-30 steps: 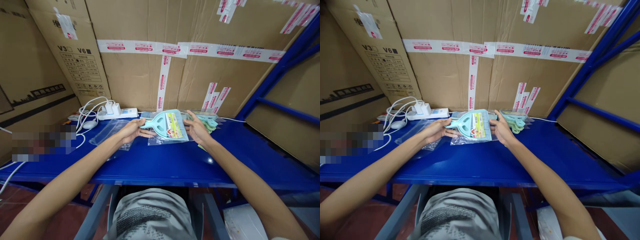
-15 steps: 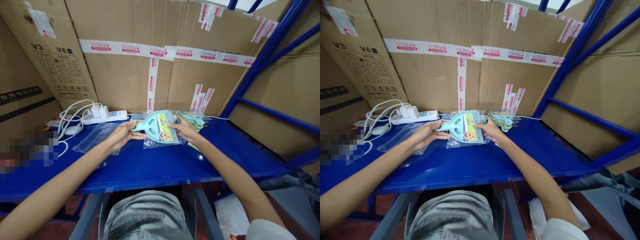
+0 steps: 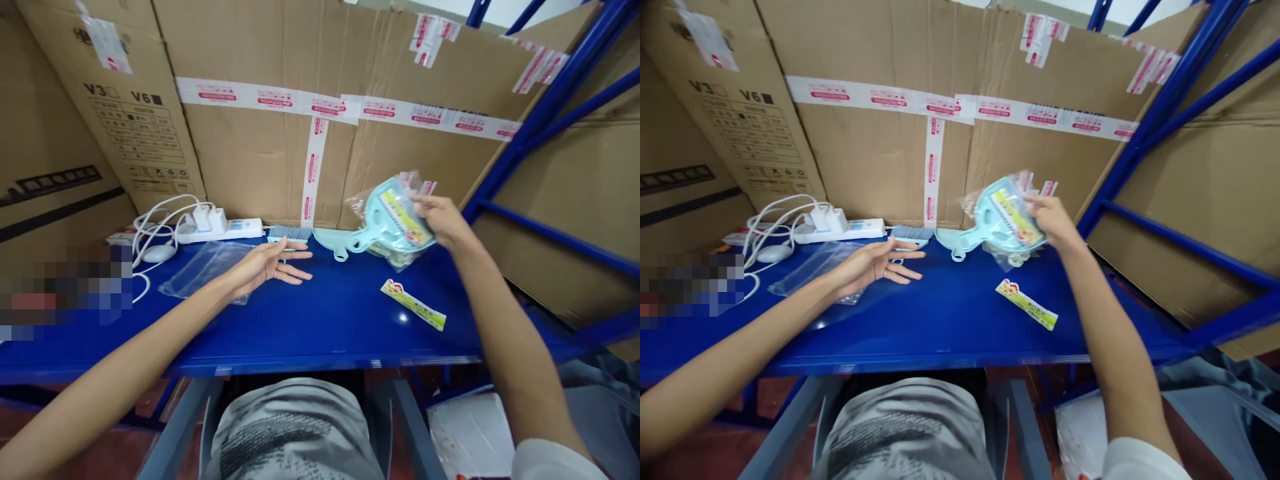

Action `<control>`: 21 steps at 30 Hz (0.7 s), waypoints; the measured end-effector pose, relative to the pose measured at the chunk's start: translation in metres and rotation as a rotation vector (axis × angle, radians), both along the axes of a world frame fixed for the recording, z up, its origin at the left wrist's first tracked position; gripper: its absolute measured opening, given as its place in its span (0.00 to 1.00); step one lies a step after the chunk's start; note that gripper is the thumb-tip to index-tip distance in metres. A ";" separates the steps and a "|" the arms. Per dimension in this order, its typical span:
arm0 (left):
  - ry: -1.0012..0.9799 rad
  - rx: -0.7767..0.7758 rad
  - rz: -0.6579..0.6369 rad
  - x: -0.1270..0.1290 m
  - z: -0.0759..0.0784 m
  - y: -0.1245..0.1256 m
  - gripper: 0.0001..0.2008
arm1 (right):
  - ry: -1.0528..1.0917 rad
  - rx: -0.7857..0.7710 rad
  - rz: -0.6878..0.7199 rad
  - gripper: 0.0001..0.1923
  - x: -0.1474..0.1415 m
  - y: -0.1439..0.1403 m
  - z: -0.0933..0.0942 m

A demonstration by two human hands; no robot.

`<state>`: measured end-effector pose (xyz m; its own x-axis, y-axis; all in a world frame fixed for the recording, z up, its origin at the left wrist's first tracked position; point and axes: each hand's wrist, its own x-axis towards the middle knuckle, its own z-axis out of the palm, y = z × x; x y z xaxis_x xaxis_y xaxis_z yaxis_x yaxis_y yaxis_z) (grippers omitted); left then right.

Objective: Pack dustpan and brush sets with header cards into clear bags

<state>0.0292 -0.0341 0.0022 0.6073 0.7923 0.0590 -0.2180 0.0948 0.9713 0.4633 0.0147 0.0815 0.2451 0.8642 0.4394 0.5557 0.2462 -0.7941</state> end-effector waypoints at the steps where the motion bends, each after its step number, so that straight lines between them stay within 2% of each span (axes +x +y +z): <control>1: 0.015 0.002 0.006 0.000 -0.001 0.002 0.21 | -0.145 0.018 -0.080 0.19 0.019 0.009 0.011; 3: 0.050 0.005 0.023 0.001 -0.005 0.005 0.18 | -0.291 0.005 -0.116 0.18 0.050 0.028 0.030; 5: 0.080 0.005 0.040 0.001 -0.008 0.009 0.14 | -0.585 -0.119 -0.118 0.17 0.069 0.049 0.039; 8: 0.108 -0.003 0.062 0.001 -0.011 0.012 0.12 | -0.756 -0.260 -0.063 0.15 0.078 0.082 0.033; 12: 0.133 -0.004 0.073 0.000 -0.013 0.015 0.11 | -0.793 -0.274 -0.002 0.15 0.069 0.113 0.006; 16: 0.147 0.005 0.058 -0.001 -0.014 0.015 0.12 | -0.847 -0.276 -0.002 0.16 0.054 0.124 -0.015; 19: 0.156 0.013 0.059 -0.001 -0.014 0.014 0.12 | -0.881 -0.275 -0.002 0.14 0.041 0.122 -0.019; 21: 0.161 0.022 0.064 0.000 -0.013 0.013 0.12 | -0.904 -0.253 -0.007 0.13 0.032 0.116 -0.013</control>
